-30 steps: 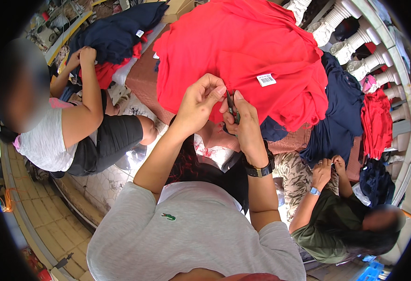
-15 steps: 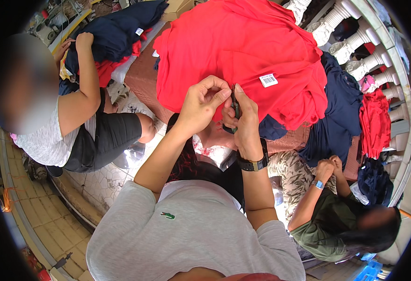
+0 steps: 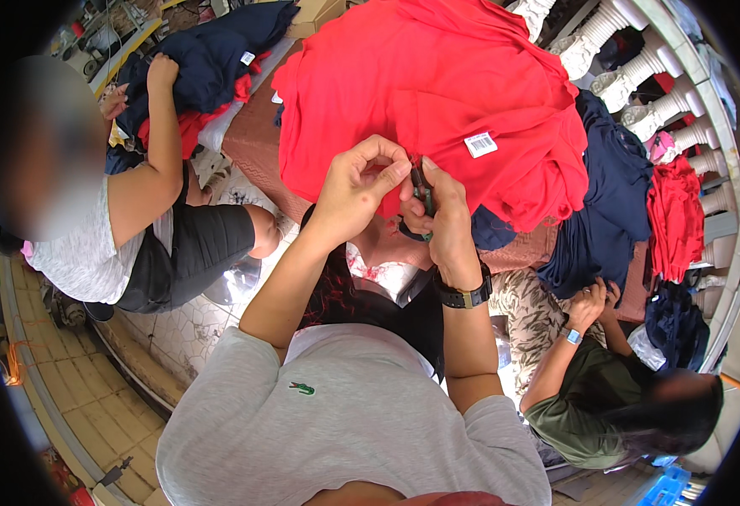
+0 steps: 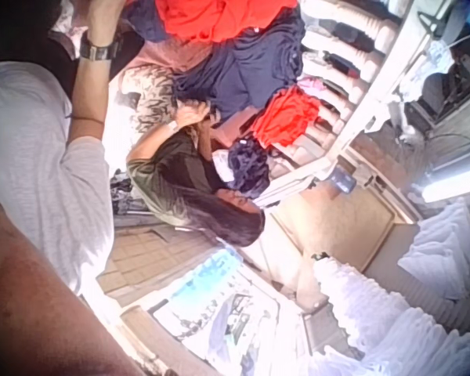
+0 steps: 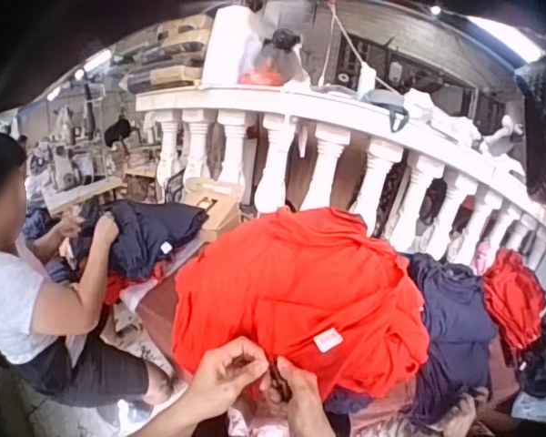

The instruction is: The person uses small scissors to trim loose threads and tags from a red shirt. They repeatedly lift and turn the shirt to access different areas, while two other people work on similar tasks nearby.

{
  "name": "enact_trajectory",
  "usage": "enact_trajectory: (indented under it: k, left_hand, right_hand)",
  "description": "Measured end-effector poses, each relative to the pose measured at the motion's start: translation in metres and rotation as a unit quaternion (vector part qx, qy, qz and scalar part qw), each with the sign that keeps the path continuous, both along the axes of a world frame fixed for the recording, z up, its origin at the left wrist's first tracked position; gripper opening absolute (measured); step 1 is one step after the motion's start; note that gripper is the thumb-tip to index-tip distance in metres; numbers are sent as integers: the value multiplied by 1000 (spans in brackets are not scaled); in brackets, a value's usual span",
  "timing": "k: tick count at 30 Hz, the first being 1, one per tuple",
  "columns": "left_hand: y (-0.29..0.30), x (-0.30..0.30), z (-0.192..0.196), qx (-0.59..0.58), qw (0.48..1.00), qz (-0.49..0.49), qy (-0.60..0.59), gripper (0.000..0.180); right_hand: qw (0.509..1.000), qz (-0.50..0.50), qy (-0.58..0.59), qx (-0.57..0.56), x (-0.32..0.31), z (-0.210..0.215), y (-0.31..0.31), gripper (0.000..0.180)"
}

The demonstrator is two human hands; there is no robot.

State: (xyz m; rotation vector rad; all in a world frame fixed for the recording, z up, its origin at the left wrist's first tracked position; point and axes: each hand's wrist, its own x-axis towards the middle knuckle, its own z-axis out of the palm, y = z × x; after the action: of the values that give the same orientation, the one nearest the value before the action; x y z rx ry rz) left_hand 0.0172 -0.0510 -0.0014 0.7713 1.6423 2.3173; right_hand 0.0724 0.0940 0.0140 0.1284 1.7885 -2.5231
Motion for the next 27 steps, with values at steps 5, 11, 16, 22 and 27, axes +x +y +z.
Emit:
enact_trajectory:
  k: [5, 11, 16, 22, 27]
  left_hand:
    - [1, 0, 2, -16, 1000, 13, 13, 4]
    - [0, -1, 0, -17, 999, 20, 28, 5]
    - [-3, -6, -3, -42, 996, 47, 63, 6]
    - [-12, -6, -7, 25, 1000, 0, 15, 11]
    - [-17, -5, -15, 147, 980, -77, -106, 15]
  right_hand:
    - [999, -30, 1, 13, -6, 6, 0, 43]
    - [999, -34, -10, 24, -9, 8, -3, 45]
    - [999, 12, 5, 29, -6, -2, 5, 46]
    - [995, -43, 38, 76, 33, 9, 3, 30]
    - [947, -197, 152, 205, 44, 0, 1, 15]
